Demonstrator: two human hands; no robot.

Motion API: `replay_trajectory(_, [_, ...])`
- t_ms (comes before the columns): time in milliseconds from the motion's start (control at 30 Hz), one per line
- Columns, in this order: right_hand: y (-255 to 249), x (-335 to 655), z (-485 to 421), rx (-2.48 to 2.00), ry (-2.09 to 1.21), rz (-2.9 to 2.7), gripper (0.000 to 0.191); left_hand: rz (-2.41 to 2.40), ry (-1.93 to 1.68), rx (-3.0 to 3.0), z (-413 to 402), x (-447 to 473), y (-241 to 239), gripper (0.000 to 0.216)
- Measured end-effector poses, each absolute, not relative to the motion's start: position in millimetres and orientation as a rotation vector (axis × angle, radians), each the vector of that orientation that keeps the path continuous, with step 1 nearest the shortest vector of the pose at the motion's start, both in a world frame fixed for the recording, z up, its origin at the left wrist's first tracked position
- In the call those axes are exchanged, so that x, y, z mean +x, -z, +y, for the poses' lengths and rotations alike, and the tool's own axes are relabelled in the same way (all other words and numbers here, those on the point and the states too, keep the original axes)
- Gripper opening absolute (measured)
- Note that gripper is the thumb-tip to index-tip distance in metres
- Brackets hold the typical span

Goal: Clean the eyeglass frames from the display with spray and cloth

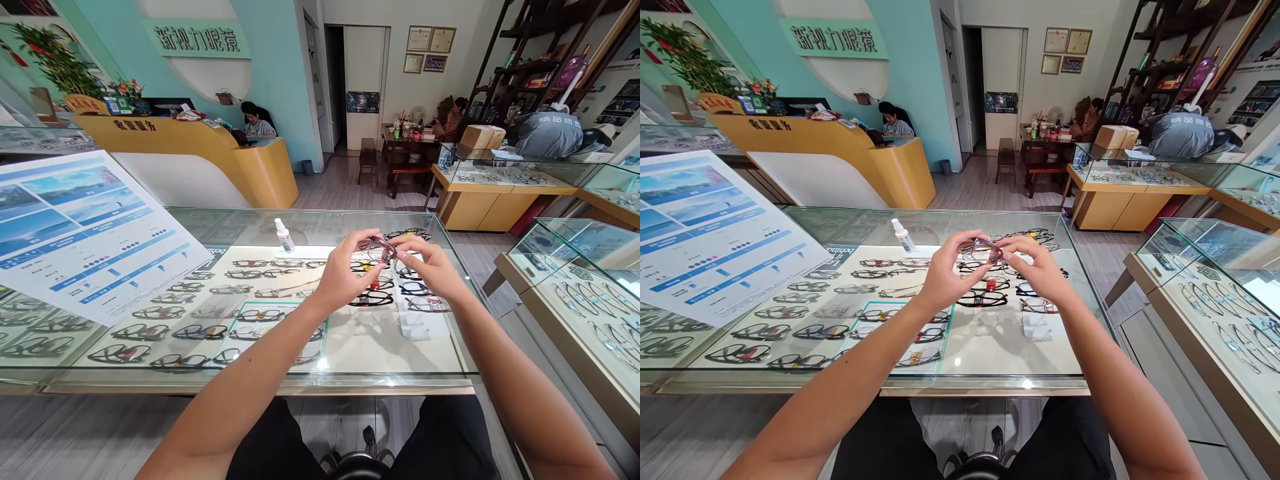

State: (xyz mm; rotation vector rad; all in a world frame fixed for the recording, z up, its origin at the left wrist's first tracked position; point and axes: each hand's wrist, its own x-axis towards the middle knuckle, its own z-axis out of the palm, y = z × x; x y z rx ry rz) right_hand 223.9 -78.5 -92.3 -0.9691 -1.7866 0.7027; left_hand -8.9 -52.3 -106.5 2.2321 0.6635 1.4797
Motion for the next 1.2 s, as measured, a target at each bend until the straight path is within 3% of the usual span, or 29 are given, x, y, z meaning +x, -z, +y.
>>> replay_trajectory(133, [92.6,226.6,-76.8,-0.930,-0.979,-1.725,0.029,0.601,-1.416,2.134,-48.5,-8.4,107.6,0.060])
replay_trajectory(267, [98.1,226.4,-73.3,-0.978,-0.949,-1.633,0.032,0.683,-1.582,2.100,-49.8,-4.0,111.2,0.071])
replay_trajectory(333, [102.2,222.4,-72.8,-1.032,-0.797,-1.576,0.034,0.829,-1.830,2.108,-54.6,-0.5,113.2,0.056])
replay_trajectory(400, [106.4,214.4,-74.9,-1.075,-0.543,-1.545,0.032,0.896,-1.926,2.177,-61.1,3.4,114.7,0.026])
replay_trajectory(467, [110.3,203.2,-79.6,-1.079,-0.267,-1.531,0.028,0.894,-1.793,2.211,-67.4,7.6,115.6,0.014])
replay_trajectory(700, [120.7,181.9,-90.2,-1.062,0.148,-1.639,0.019,0.885,-1.399,1.586,-71.9,20.4,115.5,0.039])
replay_trajectory(1000, [114.6,189.0,-87.8,-1.071,0.147,-1.665,0.027,0.881,-1.370,1.386,-52.8,41.8,103.5,0.044])
replay_trajectory(1100, [102.2,217.0,-77.0,-1.038,0.170,-1.536,0.018,0.938,-1.373,1.547,-32.9,49.3,89.6,0.036])
replay_trajectory(1200, [95.4,271.8,-54.3,-1.159,0.183,-1.028,0.046,1.009,-1.241,1.930,-9.6,62.6,65.3,0.023])
